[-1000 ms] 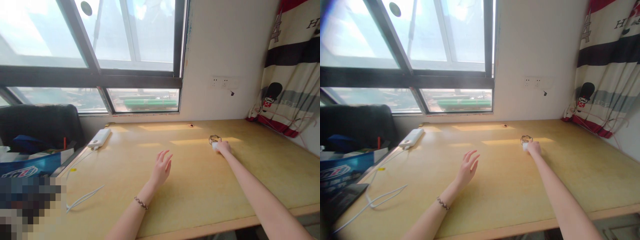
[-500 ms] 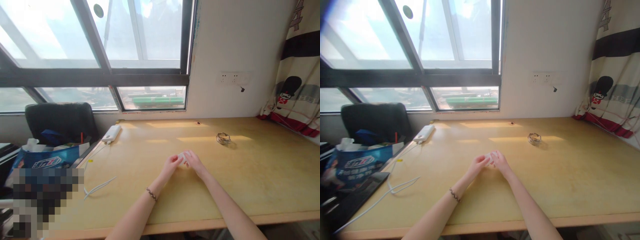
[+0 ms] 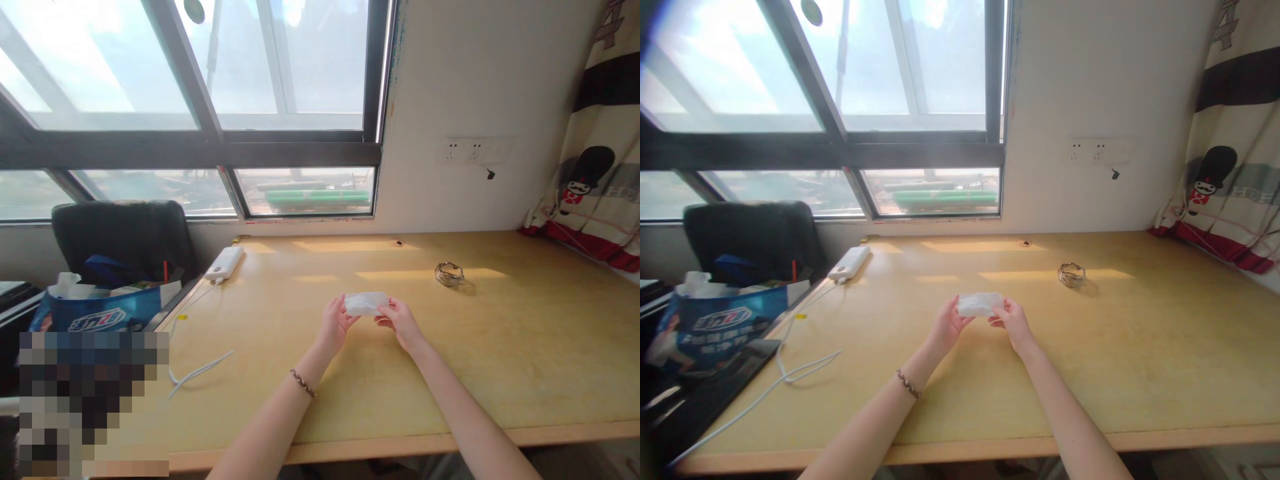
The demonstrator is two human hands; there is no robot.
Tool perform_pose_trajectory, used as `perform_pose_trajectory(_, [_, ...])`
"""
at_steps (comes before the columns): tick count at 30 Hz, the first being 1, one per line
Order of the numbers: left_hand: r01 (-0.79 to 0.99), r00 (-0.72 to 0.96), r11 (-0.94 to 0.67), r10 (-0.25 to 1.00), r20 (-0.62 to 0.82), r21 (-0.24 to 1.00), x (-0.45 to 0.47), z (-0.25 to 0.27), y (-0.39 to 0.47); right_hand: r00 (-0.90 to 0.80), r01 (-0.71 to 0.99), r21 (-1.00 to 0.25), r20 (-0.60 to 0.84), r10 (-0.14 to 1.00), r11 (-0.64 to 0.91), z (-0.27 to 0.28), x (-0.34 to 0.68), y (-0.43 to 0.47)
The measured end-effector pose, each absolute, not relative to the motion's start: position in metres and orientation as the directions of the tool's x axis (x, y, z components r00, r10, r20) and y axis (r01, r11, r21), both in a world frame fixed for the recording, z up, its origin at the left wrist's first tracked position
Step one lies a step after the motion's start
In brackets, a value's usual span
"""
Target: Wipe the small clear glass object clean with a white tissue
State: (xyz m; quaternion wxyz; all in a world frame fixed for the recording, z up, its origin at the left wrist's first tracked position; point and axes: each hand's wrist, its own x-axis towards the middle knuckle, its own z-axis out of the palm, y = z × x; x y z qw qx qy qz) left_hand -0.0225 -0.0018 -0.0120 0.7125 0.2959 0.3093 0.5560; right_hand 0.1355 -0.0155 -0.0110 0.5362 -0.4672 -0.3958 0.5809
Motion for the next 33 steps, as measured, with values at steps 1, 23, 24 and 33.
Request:
perform_pose_trajectory(1, [-0.610, 0.201, 0.210, 0.974, -0.108, 0.764, -0.022, -0.010, -0.002, 0.026, -0.249, -0.962, -0.118, 0.993, -0.108, -0.011, 0.136, -0.015])
perform_pose_trajectory(23, [-0.207, 0.146, 0.175, 0.978, -0.147, 0.963, -0.024, -0.024, 0.004, 0.272, -0.206, -0.973, 0.042, 0.961, 0.100, -0.014, 0.140, -0.011])
perform_pose_trajectory(24, [-0.218, 0.119, 0.148, 0.985, -0.124, 0.965, -0.026, -0.024, 0.005, 0.290, -0.140, -0.985, 0.059, 0.955, 0.103, -0.014, 0.140, -0.012])
perform_pose_trajectory(33, [-0.312, 0.065, 0.111, 0.993, -0.095, 0.943, -0.026, -0.017, 0.002, 0.335, 0.208, -0.955, 0.273, 0.902, 0.212, -0.006, 0.138, -0.019])
